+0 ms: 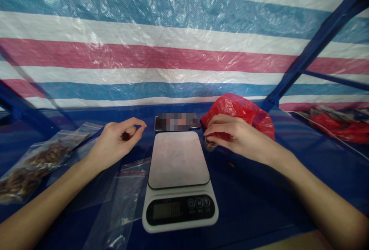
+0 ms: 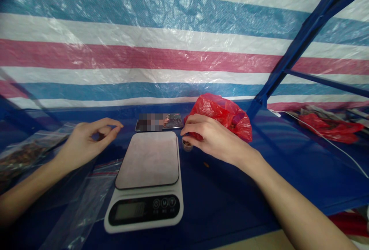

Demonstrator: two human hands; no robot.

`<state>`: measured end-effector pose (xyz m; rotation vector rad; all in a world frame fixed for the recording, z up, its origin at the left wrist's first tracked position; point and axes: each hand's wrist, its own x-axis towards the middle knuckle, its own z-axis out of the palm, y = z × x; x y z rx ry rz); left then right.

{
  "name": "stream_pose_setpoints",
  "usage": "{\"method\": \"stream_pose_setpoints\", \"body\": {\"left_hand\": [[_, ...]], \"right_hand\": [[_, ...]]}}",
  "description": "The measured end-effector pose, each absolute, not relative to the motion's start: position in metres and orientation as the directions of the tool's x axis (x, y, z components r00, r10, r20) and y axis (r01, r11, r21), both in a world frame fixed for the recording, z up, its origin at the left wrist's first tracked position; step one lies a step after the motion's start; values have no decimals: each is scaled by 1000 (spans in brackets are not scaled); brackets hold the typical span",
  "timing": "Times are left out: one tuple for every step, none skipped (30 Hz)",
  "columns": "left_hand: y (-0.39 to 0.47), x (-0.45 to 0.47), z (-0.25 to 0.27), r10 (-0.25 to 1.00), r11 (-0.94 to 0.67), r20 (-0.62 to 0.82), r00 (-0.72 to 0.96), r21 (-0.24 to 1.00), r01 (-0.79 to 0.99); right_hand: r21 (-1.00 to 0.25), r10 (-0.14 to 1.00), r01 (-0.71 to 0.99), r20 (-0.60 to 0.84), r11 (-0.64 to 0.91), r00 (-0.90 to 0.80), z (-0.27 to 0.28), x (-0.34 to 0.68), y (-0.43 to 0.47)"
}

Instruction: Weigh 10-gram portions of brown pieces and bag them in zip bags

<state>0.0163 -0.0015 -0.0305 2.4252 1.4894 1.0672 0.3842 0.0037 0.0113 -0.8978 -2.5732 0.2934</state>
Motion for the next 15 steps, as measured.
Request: {"method": "stream_pose_setpoints", "body": {"left_hand": [[-1,16,-31,814,-517,511,275,423,744],[-1,16,-31,813,-518,513,276,420,745],[-1,16,-31,812,-520,513,278,419,745],[-1,16,-31,812,-520,512,280,417,745],[-1,16,-31,812,-521,512,282,416,746],[-1,16,-31,812,-521,512,282,414,747],[-1,15,-30,812,-520,511,283,412,748],[-1,15,-30,812,-519,512,282,411,750],[-2,15,-30,811,-519,512,281,410,750],[-2,15,-30,812,-519,512,282,411,750],[-2,16,-30,812,-519,510,283,412,749],[-2,16,-30,812,-521,511,284,413,747],[-1,16,-30,811,-522,512,284,414,745],[-1,16,-30,811,-522,512,283,417,744],[-1,16,-30,812,-522,512,282,419,743]], "right_hand": [[-324,630,544,304,774,-715,12,384,4],[-326,628,541,307,775,-715,12,384,4],[-328,627,539,306,776,-717,12,384,4],[-329,626,538,301,776,-719,12,384,3],[-331,625,536,296,776,-722,12,384,3],[-335,625,535,291,776,-724,12,384,3],[-337,625,534,290,776,-725,12,384,3],[-339,624,532,289,776,-726,12,384,3],[-338,621,528,295,779,-726,12,384,3],[-337,619,526,305,781,-724,13,384,3],[-335,616,523,317,784,-721,14,385,3],[-337,619,523,329,783,-714,15,386,3],[-346,626,525,338,777,-703,17,387,3],[-368,638,526,342,766,-690,20,390,3],[-404,657,527,334,748,-676,22,392,3]]}}
